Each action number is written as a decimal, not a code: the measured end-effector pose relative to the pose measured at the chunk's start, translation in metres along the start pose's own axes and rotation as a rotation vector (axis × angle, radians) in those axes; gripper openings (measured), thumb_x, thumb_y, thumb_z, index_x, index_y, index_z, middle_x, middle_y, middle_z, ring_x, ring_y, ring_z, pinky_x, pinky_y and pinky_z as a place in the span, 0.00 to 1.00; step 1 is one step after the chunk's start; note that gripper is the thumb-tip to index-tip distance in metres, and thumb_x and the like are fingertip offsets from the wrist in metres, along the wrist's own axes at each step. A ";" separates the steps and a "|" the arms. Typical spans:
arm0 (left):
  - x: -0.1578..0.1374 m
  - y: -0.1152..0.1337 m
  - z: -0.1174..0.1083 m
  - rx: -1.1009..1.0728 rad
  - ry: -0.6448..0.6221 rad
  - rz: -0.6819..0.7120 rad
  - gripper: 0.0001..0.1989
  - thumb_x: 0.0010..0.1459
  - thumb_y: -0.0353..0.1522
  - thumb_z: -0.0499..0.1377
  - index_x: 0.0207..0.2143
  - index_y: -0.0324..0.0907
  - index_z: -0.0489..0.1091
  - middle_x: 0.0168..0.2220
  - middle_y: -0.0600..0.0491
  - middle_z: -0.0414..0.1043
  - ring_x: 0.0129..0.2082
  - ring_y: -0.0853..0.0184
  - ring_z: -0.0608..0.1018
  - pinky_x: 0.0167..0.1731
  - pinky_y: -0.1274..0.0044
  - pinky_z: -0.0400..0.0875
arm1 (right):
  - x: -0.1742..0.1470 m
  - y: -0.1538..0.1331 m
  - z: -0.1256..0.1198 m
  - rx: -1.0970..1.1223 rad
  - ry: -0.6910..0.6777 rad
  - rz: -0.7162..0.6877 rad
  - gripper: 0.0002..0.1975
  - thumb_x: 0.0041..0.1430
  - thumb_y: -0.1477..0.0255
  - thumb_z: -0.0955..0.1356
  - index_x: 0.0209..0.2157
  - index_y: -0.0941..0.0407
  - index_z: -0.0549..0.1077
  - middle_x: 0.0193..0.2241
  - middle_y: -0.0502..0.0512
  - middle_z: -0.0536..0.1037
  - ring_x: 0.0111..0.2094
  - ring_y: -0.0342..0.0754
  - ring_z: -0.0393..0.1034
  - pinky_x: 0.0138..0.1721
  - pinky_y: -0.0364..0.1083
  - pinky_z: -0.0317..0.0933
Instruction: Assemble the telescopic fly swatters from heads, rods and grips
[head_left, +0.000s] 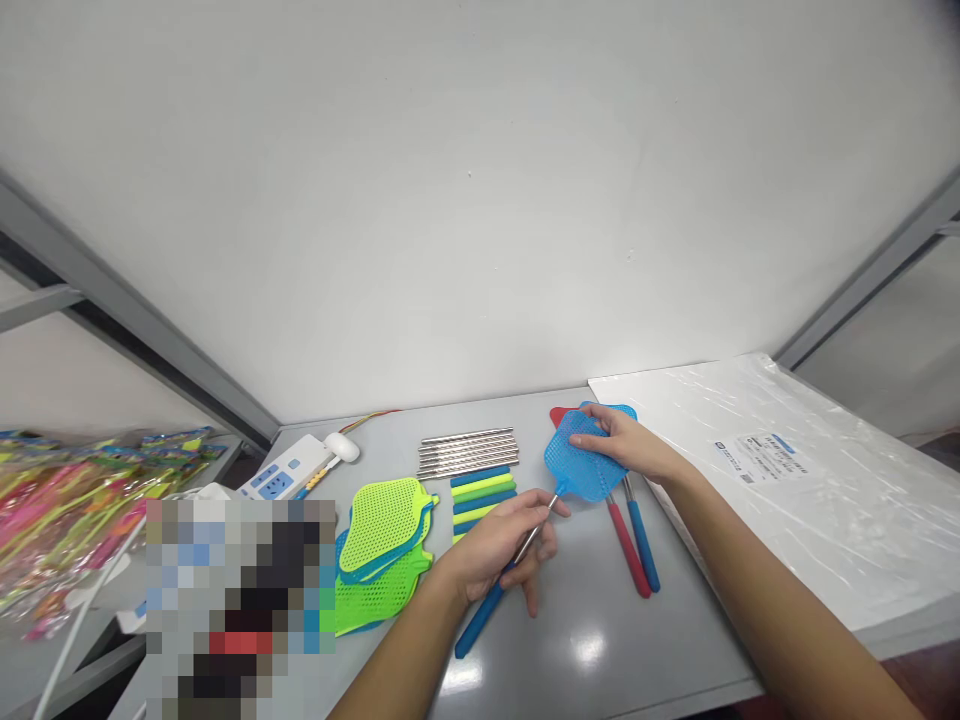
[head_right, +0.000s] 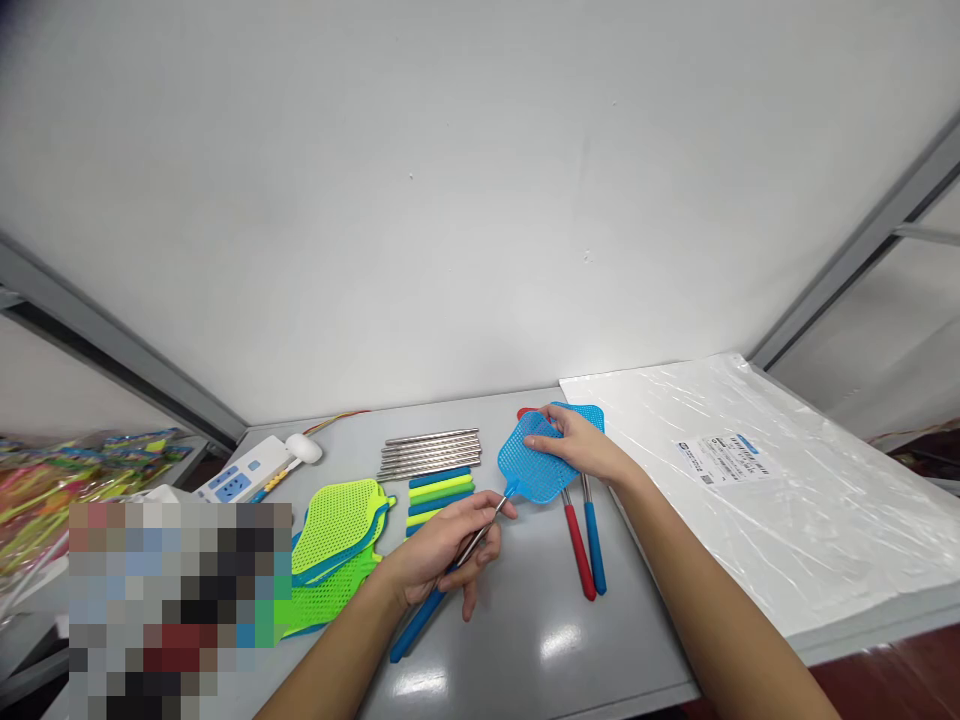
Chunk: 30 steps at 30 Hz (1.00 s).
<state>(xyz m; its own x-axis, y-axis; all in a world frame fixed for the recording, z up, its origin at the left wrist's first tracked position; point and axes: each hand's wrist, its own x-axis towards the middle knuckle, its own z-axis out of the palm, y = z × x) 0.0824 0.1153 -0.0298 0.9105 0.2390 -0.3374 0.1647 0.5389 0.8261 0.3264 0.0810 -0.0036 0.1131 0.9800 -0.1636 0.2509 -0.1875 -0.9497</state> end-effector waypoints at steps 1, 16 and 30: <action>0.000 0.000 0.000 0.004 0.002 -0.001 0.15 0.63 0.40 0.51 0.49 0.44 0.64 0.25 0.61 0.66 0.08 0.82 0.54 0.13 0.81 0.68 | -0.001 -0.001 0.000 -0.004 0.000 -0.008 0.23 0.53 0.58 0.71 0.47 0.54 0.69 0.39 0.54 0.78 0.40 0.53 0.75 0.37 0.49 0.69; -0.001 -0.001 0.000 0.009 -0.002 0.070 0.16 0.64 0.38 0.49 0.52 0.46 0.63 0.25 0.61 0.66 0.08 0.82 0.52 0.11 0.80 0.68 | -0.003 -0.005 0.003 -0.011 0.032 -0.069 0.21 0.54 0.57 0.70 0.46 0.53 0.68 0.39 0.53 0.77 0.37 0.51 0.74 0.36 0.48 0.67; -0.005 0.001 0.004 0.071 0.023 0.045 0.17 0.64 0.41 0.52 0.52 0.45 0.63 0.27 0.61 0.67 0.10 0.83 0.54 0.15 0.79 0.72 | -0.007 -0.007 -0.001 0.006 -0.015 -0.009 0.22 0.54 0.56 0.70 0.47 0.52 0.69 0.43 0.54 0.77 0.40 0.52 0.74 0.38 0.48 0.68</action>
<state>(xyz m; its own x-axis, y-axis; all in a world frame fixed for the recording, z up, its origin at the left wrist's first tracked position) 0.0800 0.1117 -0.0254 0.9090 0.2805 -0.3083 0.1506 0.4686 0.8705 0.3245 0.0757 0.0042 0.0969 0.9825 -0.1589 0.2459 -0.1783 -0.9528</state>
